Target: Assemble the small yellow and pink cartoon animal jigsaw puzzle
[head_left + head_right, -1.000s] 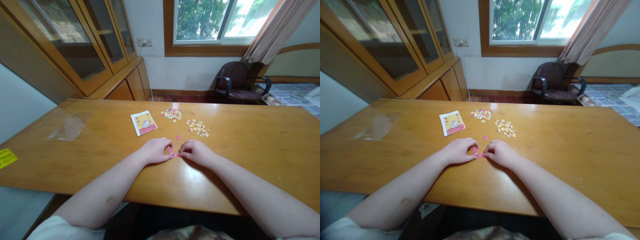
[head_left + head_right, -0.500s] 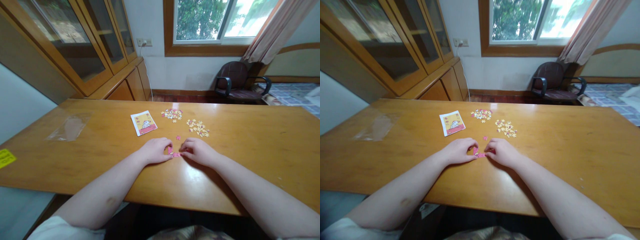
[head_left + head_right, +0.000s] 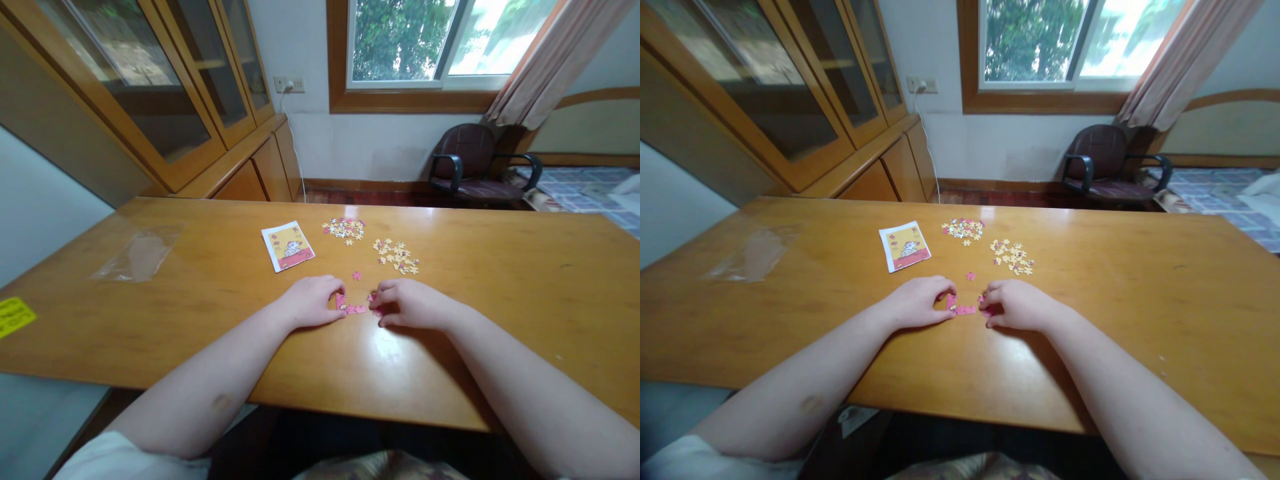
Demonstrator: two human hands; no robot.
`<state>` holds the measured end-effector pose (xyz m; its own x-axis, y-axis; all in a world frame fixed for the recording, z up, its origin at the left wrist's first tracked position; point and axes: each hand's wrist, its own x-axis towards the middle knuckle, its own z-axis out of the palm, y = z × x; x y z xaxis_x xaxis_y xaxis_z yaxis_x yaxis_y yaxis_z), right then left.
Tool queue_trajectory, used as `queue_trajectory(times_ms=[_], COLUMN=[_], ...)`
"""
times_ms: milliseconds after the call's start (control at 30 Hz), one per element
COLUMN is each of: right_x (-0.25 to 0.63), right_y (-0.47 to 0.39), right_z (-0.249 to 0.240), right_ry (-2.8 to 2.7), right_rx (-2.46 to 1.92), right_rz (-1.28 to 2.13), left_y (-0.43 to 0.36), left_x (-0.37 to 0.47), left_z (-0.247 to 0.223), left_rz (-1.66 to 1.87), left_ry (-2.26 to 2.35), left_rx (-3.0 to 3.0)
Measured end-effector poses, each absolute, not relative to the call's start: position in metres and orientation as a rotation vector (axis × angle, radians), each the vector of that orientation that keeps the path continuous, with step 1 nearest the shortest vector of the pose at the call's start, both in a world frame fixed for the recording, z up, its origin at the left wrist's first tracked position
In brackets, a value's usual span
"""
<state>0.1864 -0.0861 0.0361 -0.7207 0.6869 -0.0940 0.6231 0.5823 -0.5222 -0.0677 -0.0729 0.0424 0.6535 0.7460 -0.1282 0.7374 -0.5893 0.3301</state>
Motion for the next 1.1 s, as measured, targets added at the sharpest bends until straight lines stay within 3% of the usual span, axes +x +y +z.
queue_trajectory(times_ms=[400, 867, 1100], right_x=[0.183, 0.186, 0.178], right_y=[-0.085, -0.080, -0.080], right_z=[0.032, 0.031, 0.027], right_ry=[-2.568, -2.508, -2.594], right_rx=[-1.176, -1.320, -1.315], right_rz=[0.976, 0.882, 0.322], left_y=[-0.072, -0.071, -0.070], left_x=[-0.067, -0.069, -0.071], left_z=[0.042, 0.043, 0.043], left_rz=[0.031, 0.027, 0.028], left_ry=[1.185, 1.180, 1.191], left_rx=[2.513, 2.487, 2.498])
